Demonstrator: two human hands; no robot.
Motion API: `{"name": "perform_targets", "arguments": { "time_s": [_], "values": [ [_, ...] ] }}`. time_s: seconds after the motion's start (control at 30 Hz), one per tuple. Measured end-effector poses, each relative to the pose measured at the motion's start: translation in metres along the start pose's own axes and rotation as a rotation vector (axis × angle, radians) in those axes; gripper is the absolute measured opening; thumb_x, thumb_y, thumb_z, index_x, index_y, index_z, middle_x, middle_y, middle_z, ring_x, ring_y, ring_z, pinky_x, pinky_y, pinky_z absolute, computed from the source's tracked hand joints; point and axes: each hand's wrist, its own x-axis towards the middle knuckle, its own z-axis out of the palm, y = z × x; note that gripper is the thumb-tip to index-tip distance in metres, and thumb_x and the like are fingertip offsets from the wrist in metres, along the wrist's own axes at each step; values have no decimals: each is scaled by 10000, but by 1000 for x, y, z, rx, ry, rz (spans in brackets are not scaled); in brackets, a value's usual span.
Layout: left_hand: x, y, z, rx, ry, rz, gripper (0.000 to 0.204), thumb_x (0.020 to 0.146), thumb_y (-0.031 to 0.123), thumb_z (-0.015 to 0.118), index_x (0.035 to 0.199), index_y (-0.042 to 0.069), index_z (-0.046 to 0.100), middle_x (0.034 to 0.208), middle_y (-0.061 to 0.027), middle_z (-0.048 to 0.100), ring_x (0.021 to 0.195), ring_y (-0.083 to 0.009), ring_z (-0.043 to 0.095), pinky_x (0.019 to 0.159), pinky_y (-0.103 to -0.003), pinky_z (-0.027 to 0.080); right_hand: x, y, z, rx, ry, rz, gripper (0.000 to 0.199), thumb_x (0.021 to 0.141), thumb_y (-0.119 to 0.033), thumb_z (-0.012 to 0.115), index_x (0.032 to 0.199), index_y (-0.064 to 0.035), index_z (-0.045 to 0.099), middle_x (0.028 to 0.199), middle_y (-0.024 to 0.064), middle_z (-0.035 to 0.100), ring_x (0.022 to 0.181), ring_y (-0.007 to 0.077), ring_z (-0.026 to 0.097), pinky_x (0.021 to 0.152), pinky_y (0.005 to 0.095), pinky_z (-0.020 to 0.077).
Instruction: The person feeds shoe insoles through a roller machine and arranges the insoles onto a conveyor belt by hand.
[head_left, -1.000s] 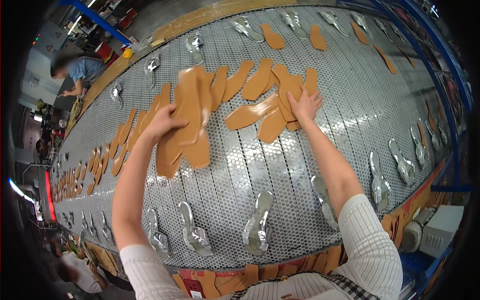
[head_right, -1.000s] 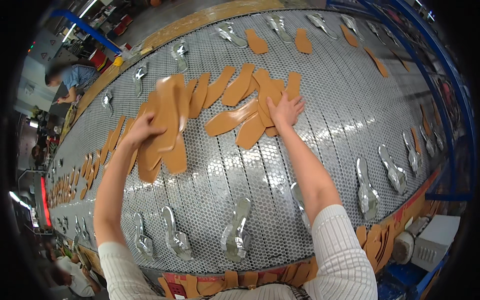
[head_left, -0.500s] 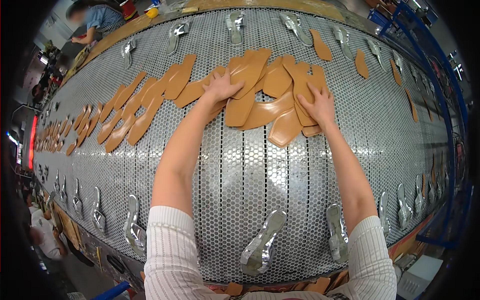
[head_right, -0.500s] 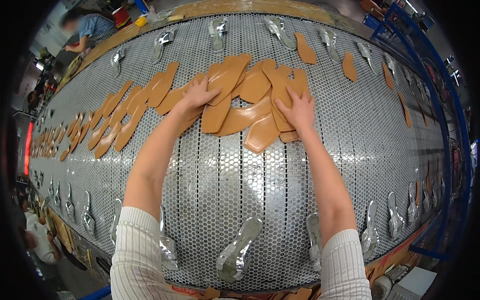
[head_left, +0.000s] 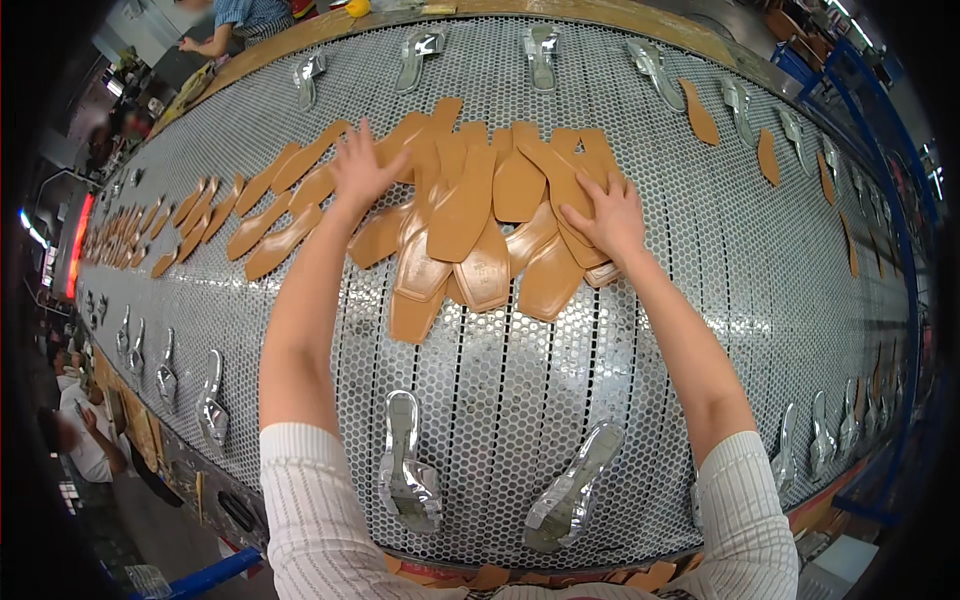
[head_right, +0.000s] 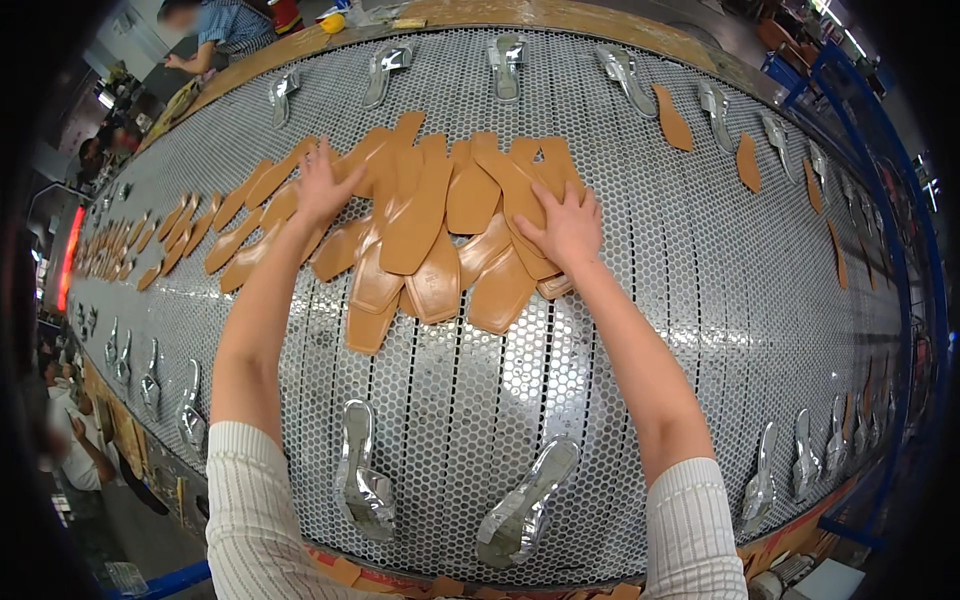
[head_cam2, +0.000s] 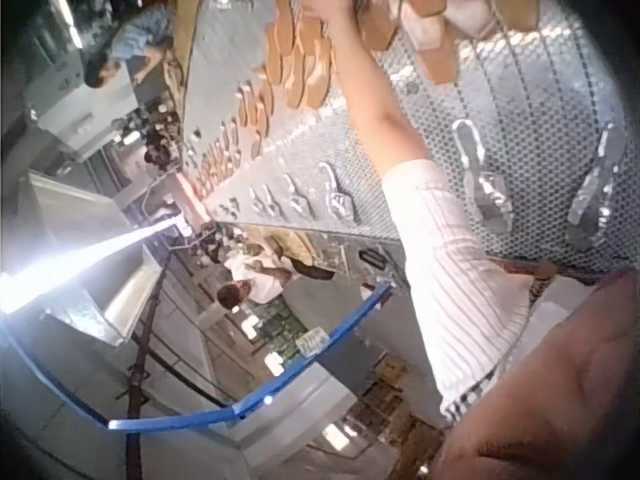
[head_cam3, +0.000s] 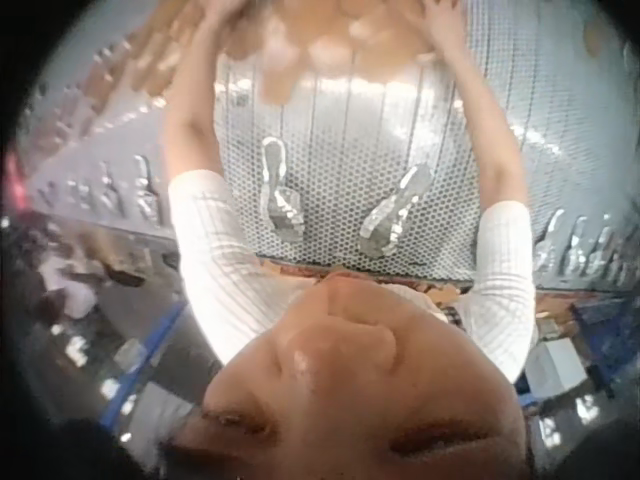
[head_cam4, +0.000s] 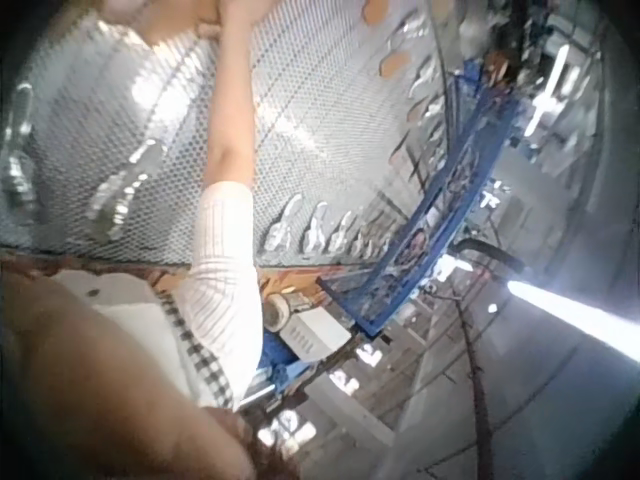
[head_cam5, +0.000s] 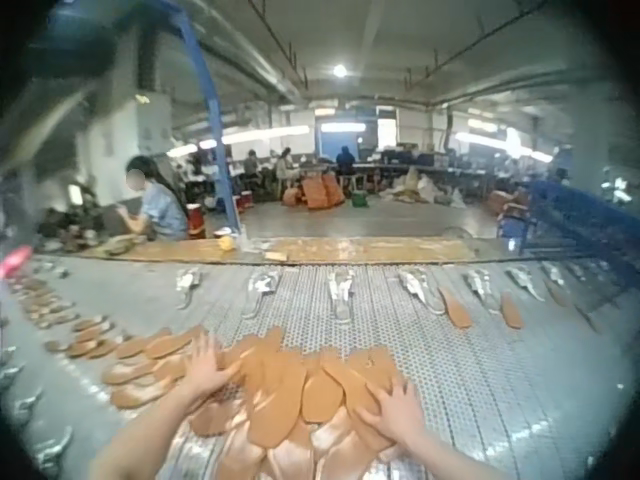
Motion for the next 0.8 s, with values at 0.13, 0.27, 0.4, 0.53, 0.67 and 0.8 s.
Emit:
{"name": "perform_targets", "arguments": {
  "time_s": [0.13, 0.27, 0.4, 0.53, 0.67, 0.8],
  "values": [
    [-3, -2, 7, -129, -398, -252, 928, 711, 800, 390, 1459, 304, 152, 1515, -164, 114, 1372, -446, 73, 1010, -708, 57, 1, -4, 4, -11, -10, -10, 638, 773, -594, 555, 1316, -271, 472, 1360, 189, 392, 1252, 432, 313, 1051, 503, 256],
    [-29, 43, 11, 9, -446, -157, 941, 727, 786, 375, 1463, 232, 184, 1513, -165, 123, 1377, -438, 49, 1017, -699, 26, -2, 3, 3, -14, 9, -12, 629, 779, -582, 559, 1313, -261, 476, 1342, 194, 407, 1235, 427, 337, 1042, 499, 271],
    [-65, 47, 16, -50, -406, -183, 954, 752, 753, 380, 1468, 166, 151, 1511, -171, 127, 1380, -426, 62, 1019, -696, 35, -27, 2, -1, -3, 27, -27, 600, 798, -551, 561, 1309, -247, 481, 1307, 202, 430, 1203, 418, 381, 1023, 488, 294],
    [-115, 67, -19, -263, -477, -41, 922, 789, 663, 453, 1456, 101, 154, 1495, -172, 185, 1371, -421, 122, 1030, -678, 74, -66, 31, -19, -31, 34, -17, 595, 810, -538, 560, 1320, -246, 470, 1309, 211, 428, 1206, 411, 394, 1017, 485, 290],
    [-110, 10, -60, -355, -295, 474, 877, 781, 512, 600, 1440, 101, 193, 1474, -156, 247, 1340, -343, 279, 1063, -596, 195, -72, 37, -35, -62, -70, 32, 615, 810, -523, 576, 1346, -258, 434, 1354, 223, 389, 1254, 430, 349, 1035, 499, 267],
    [-76, -105, -62, 296, -176, 381, 944, 748, 571, 609, 1453, 130, 163, 1497, -109, 214, 1383, -299, 189, 1087, -571, 173, -69, 31, -27, -60, -68, 35, 619, 804, -523, 585, 1344, -259, 435, 1356, 226, 386, 1248, 451, 344, 1034, 501, 277]
  ]
}}
